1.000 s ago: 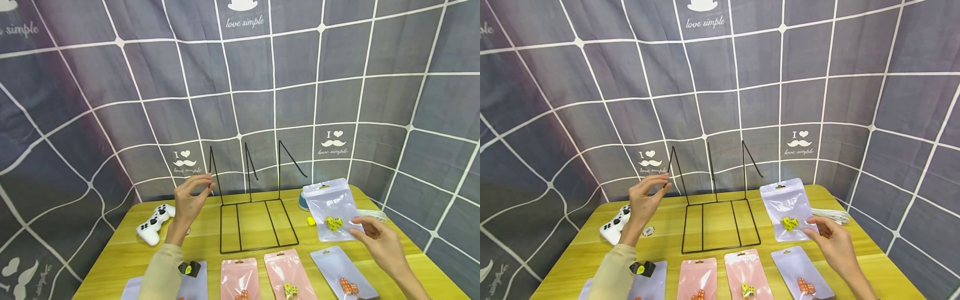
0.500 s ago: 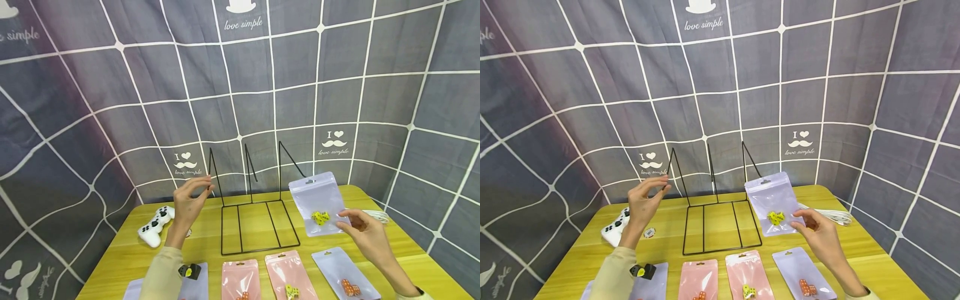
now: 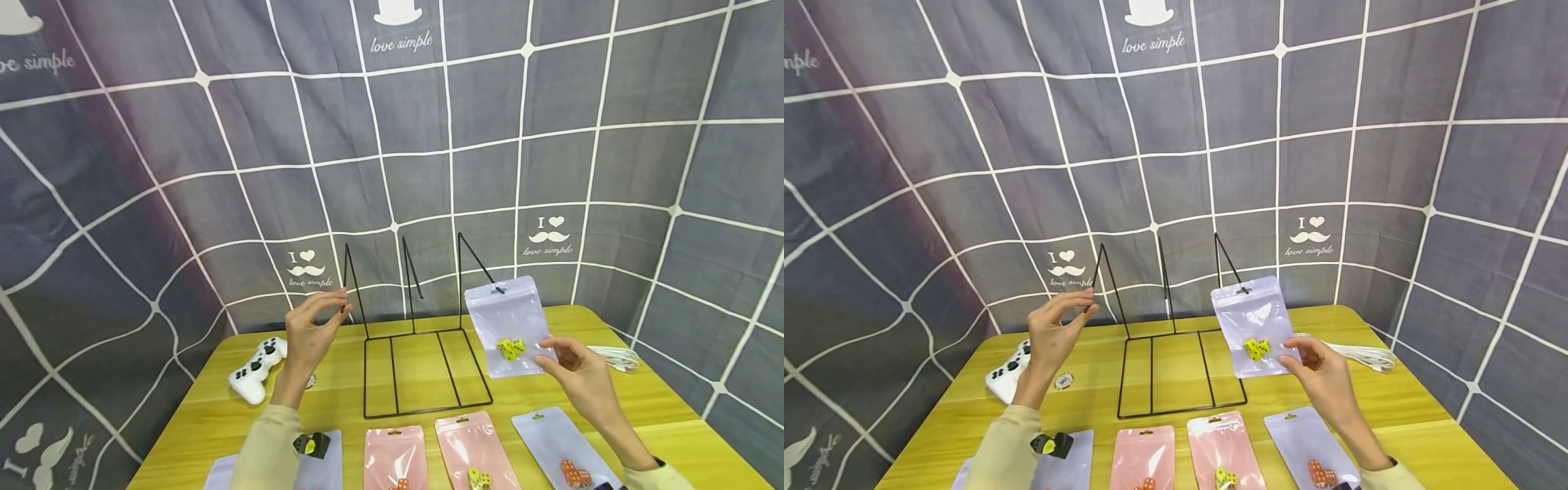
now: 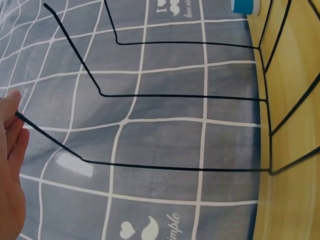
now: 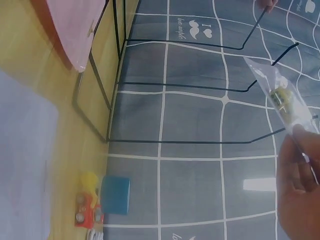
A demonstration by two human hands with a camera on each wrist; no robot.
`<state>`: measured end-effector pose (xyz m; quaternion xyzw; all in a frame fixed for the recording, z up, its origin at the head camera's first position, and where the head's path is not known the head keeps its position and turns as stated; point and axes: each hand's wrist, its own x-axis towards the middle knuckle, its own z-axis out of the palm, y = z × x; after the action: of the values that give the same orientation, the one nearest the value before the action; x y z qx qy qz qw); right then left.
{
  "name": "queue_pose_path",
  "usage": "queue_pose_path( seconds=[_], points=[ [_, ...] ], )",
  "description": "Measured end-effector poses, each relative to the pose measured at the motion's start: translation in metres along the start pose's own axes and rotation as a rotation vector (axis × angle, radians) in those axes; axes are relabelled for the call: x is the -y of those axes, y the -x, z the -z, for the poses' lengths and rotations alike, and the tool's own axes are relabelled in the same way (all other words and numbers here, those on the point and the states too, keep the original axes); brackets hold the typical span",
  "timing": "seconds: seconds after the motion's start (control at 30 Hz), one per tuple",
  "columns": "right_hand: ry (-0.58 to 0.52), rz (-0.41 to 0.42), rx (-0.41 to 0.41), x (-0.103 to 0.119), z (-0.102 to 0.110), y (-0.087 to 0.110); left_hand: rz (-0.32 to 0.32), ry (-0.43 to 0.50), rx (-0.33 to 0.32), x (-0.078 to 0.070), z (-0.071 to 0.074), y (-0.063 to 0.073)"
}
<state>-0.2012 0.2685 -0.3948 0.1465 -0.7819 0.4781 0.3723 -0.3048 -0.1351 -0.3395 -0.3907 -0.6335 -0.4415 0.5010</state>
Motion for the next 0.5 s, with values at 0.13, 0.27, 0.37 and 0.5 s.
queue_pose_path(
  seconds=[0.13,0.27,0.37,0.5],
  points=[
    [0.008,-0.02,0.001,0.012,-0.006,-0.004,-0.009,-0.004,-0.001,-0.001,0.0,0.0],
    [0.014,-0.033,-0.021,0.021,-0.013,-0.008,-0.013,0.002,-0.007,-0.001,-0.001,0.001],
    [0.012,-0.043,-0.033,0.013,-0.018,-0.011,-0.006,0.009,-0.018,-0.002,-0.001,0.001],
    [0.009,-0.066,-0.041,-0.001,-0.024,-0.013,0.011,0.015,-0.027,-0.003,0.0,0.003]
  ],
)
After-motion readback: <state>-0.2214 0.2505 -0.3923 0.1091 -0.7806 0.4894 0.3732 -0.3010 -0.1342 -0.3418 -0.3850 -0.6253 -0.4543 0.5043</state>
